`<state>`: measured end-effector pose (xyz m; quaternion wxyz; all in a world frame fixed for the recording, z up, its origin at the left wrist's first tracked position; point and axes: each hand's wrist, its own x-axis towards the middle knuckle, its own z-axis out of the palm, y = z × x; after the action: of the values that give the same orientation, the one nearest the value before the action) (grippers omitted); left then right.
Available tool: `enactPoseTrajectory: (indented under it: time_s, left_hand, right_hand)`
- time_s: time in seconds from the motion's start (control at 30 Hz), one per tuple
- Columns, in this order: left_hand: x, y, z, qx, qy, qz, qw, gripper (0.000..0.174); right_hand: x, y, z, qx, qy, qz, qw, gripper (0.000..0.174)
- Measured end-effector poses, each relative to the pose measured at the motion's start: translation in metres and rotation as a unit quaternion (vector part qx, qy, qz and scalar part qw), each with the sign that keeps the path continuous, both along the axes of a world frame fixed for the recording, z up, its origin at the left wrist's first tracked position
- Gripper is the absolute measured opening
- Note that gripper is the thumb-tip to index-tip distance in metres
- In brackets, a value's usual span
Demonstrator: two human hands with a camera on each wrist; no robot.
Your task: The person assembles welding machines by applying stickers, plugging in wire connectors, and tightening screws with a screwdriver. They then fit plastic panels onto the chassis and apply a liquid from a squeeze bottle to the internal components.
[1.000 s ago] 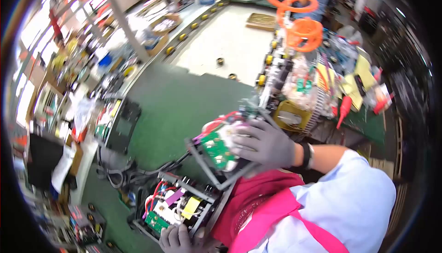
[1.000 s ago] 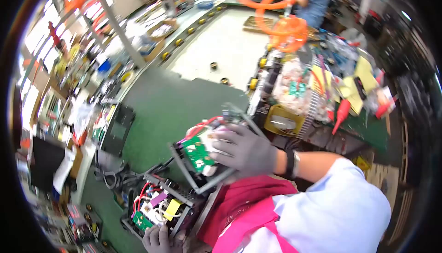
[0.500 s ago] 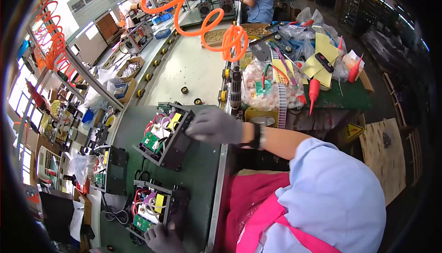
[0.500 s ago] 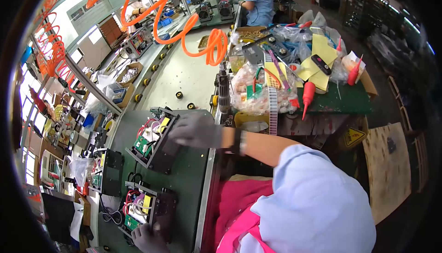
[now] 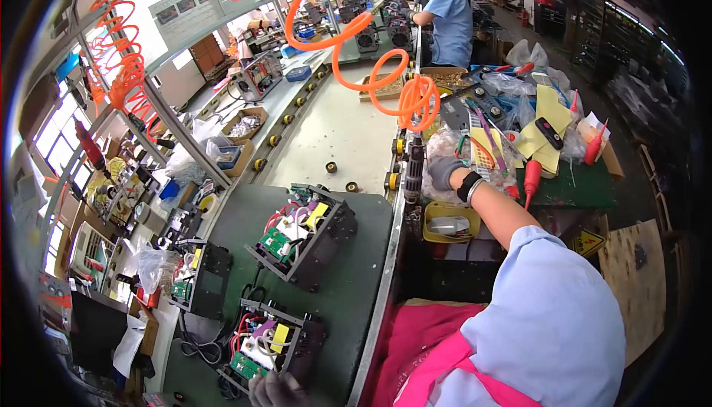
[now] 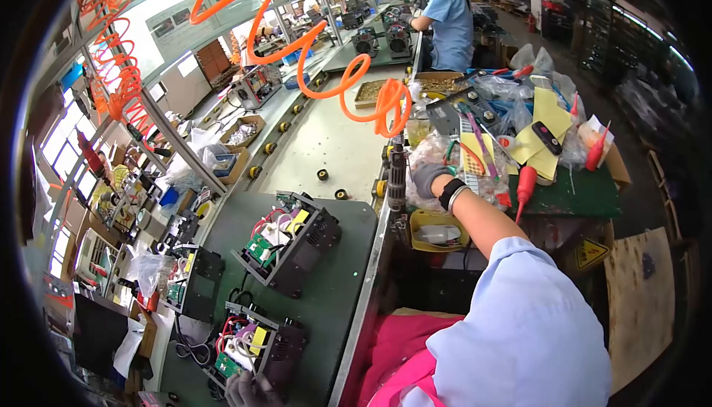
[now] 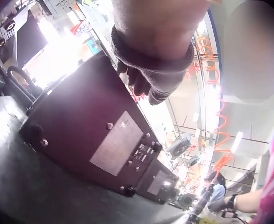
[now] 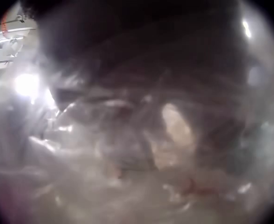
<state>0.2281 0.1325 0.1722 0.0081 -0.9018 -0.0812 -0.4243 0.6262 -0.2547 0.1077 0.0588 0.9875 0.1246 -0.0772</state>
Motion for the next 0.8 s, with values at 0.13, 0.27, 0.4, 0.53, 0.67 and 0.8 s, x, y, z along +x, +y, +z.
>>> enactPoseTrajectory:
  time_s: [0.13, 0.27, 0.4, 0.53, 0.67, 0.8]
  left_hand:
    - [-0.004, -0.024, -0.005, -0.037, -0.007, -0.068, 0.997, 0.016]
    - [-0.005, -0.047, -0.012, -0.122, 0.007, -0.142, 0.982, 0.016]
    - [-0.008, -0.06, -0.021, -0.174, 0.039, -0.179, 0.968, 0.016]
    - [-0.01, -0.062, -0.027, -0.223, 0.051, -0.195, 0.954, 0.016]
    - [-0.01, -0.064, -0.026, -0.241, 0.061, -0.203, 0.947, 0.017]
    - [-0.01, -0.065, -0.028, -0.252, 0.062, -0.212, 0.942, 0.016]
  right_hand:
    - [-0.004, -0.002, 0.001, 0.019, 0.014, -0.004, 1.0, 0.04]
    - [-0.003, 0.0, 0.005, 0.032, 0.046, -0.022, 0.998, 0.04]
    - [0.0, -0.01, -0.013, 0.113, -0.013, -0.004, 0.994, 0.038]
    - [0.011, -0.032, -0.036, 0.255, -0.073, -0.02, 0.964, 0.035]
    - [-0.01, -0.015, -0.013, 0.17, -0.069, -0.056, 0.981, 0.036]
    - [-0.003, -0.024, -0.028, 0.214, -0.092, -0.037, 0.972, 0.037]
